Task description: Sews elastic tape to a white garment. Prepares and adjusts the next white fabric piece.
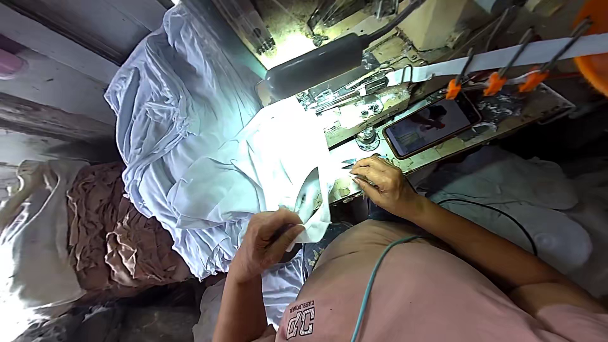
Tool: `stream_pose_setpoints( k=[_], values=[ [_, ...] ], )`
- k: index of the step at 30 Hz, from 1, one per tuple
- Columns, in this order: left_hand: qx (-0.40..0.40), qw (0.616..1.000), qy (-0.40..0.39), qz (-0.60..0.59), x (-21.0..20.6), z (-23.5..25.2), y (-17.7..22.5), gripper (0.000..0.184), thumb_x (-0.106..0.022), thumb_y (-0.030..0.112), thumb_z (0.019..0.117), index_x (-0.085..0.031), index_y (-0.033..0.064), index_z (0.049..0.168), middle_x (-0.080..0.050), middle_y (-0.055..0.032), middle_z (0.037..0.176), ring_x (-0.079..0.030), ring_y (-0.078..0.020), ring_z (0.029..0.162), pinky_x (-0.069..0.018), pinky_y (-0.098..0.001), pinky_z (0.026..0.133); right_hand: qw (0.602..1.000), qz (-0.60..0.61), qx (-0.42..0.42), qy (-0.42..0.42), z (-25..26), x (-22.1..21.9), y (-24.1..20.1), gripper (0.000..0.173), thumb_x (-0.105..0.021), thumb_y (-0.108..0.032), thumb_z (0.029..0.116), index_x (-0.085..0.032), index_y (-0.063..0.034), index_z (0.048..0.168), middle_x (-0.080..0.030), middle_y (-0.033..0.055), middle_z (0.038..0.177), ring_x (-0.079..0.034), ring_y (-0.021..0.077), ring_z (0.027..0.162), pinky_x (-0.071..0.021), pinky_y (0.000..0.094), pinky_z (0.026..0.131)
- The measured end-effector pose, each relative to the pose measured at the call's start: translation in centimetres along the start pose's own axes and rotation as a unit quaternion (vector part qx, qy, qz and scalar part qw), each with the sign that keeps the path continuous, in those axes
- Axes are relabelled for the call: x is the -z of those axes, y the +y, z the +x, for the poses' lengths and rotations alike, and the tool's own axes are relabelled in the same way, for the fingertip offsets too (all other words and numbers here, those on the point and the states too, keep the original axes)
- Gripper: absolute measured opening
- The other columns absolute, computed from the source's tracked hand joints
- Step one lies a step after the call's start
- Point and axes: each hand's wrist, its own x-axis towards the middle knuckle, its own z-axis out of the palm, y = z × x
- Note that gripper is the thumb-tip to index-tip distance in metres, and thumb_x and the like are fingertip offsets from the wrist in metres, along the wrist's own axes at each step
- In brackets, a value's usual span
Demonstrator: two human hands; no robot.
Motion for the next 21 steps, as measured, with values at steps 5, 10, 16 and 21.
stream_pose_setpoints(
  k=[5, 10, 16, 21],
  values=[
    [-0.052, 0.993, -0.101, 0.045, -1.3, 1.2, 0.9, 0.022, -0.056, 0.016, 0.1044, -0.072, 0.0016, 0.101, -0.068, -0.0074, 0.075, -0.060, -0.0066, 0.067, -0.0475, -0.0184, 0.066, 0.986, 0.138, 0.086, -0.044, 2.5, 2.5, -4.8, 0.031, -0.065, -0.026, 0.1004, -0.069, 0.0048, 0.107, -0.070, 0.0165, 0.106, -0.067, 0.0129, 0.089, -0.0570, 0.0223, 0.078],
    [-0.093, 0.989, -0.095, 0.071, -2.1, 2.5, 1.7, 0.021, -0.054, 0.013, 0.1032, -0.073, 0.0034, 0.100, -0.064, -0.0069, 0.068, -0.057, -0.0116, 0.061, -0.0442, -0.0231, 0.059, 0.948, 0.090, 0.184, -0.244, 4.0, 3.5, -6.4, 0.028, -0.057, -0.021, 0.1042, -0.070, 0.0002, 0.117, -0.070, 0.0177, 0.119, -0.072, 0.0223, 0.094, -0.0572, 0.0305, 0.074],
    [-0.131, 0.984, 0.041, 0.111, -3.3, 3.1, 1.4, 0.025, -0.059, 0.025, 0.1040, -0.069, 0.0024, 0.105, -0.057, -0.0062, 0.071, -0.053, -0.0121, 0.067, -0.0430, -0.0220, 0.066, 0.975, 0.026, 0.130, -0.178, 3.4, 3.3, -5.0, 0.031, -0.055, -0.018, 0.1044, -0.070, -0.0038, 0.082, -0.068, 0.0086, 0.080, -0.065, 0.0182, 0.071, -0.0499, 0.0293, 0.060],
    [-0.062, 0.934, 0.147, 0.319, -8.1, 3.1, -3.5, 0.062, -0.068, 0.057, 0.0903, -0.059, 0.0118, 0.131, -0.063, -0.0147, 0.129, -0.057, -0.0279, 0.125, -0.0384, -0.0461, 0.111, 0.964, 0.237, -0.068, -0.098, 2.9, 3.8, -5.2, 0.029, -0.062, -0.020, 0.1023, -0.073, -0.0005, 0.084, -0.070, 0.0025, 0.088, -0.064, 0.0001, 0.081, -0.0526, 0.0141, 0.073]
  ],
)
